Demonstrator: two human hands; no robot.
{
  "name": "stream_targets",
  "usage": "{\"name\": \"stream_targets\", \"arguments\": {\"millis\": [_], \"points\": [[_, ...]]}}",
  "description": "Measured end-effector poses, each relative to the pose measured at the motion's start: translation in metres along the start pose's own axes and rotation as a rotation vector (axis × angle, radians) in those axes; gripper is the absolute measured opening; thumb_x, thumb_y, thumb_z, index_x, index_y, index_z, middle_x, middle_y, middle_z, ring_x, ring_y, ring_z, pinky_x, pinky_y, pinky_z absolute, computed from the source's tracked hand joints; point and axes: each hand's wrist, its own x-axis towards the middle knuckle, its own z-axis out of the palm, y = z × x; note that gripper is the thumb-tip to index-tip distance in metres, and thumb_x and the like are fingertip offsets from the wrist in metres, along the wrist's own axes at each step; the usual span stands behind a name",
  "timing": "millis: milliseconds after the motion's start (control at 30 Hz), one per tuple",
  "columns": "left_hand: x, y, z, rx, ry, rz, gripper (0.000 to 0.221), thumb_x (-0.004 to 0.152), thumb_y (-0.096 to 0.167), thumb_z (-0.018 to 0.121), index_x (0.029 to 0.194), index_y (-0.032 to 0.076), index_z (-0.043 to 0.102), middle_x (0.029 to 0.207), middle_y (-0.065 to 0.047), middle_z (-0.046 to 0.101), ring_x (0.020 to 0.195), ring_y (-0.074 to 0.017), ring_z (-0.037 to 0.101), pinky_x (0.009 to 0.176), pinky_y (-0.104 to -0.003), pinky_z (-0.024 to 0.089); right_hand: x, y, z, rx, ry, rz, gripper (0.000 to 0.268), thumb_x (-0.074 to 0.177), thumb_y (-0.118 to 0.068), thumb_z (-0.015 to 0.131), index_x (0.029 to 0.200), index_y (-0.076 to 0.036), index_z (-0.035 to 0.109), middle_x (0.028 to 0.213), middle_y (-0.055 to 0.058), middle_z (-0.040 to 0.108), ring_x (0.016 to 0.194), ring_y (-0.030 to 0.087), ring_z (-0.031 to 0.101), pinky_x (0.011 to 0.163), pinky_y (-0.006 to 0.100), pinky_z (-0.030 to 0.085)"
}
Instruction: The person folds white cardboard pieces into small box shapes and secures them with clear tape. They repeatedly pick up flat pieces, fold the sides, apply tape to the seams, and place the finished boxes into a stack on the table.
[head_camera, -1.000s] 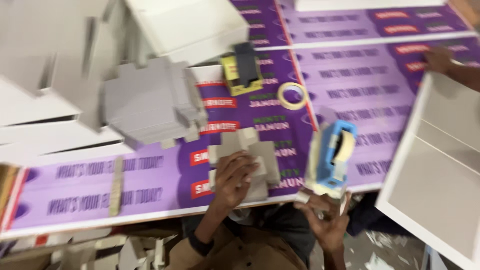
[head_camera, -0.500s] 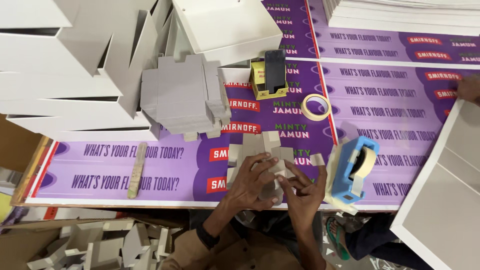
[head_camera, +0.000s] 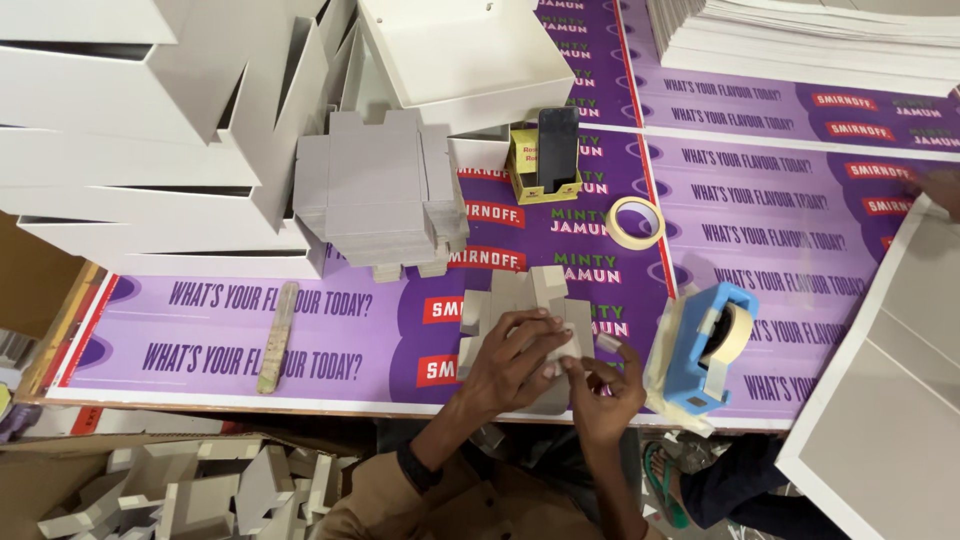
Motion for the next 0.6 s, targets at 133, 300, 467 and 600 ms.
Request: {"name": "stream_targets", "arguments": {"millis": [133,300,467,600], "points": [[0.004,0.002,0.006,-0.008,0.040,0.012,0.031,0.095,0.013,0.064,0.123,0.002,0.071,0.126,-0.011,0.068,0.124,-0.0321,0.060,0.109,-0.044,0.051,0.011,0.010,-0.010,0.052,-0.097,-0.058,0.059,0.082,0.005,0.080,0.132,0.004,0.048,0.077,0.008,0.073,0.059,0.006,0.059,0.055,0.019,0.045],[0.004,0.006,0.008,-0.022,0.080,-0.001,0.027,0.096,0.012,0.063,0.119,0.001,0.072,0.123,-0.012,0.068,0.121,-0.0319,0.060,0.108,-0.044,0.052,0.029,0.011,-0.015,0.103,-0.316,-0.064,0.067,0.080,0.005,0.082,0.138,0.003,0.049,0.071,0.001,0.065,0.061,0.005,0.054,0.055,0.018,0.040],[0.002,0.013,0.009,0.076,0.188,-0.183,0.029,0.085,0.023,0.075,0.105,0.002,0.074,0.106,-0.014,0.065,0.111,-0.0328,0.057,0.092,-0.045,0.054,0.023,0.015,0.004,-0.080,-0.303,-0.149,0.066,0.080,0.003,0.085,0.139,0.000,0.057,0.076,0.004,0.063,0.067,0.011,0.055,0.065,0.025,0.045],[-0.016,0.020,0.000,0.183,0.207,-0.349,0.042,0.082,0.026,0.085,0.109,0.001,0.065,0.118,-0.020,0.057,0.117,-0.0353,0.057,0.085,-0.043,0.058,0.011,0.003,0.003,-0.196,-0.343,-0.269,0.089,0.071,-0.006,0.087,0.147,0.002,0.042,0.117,0.016,0.061,0.106,0.024,0.062,0.087,0.039,0.055]]}}
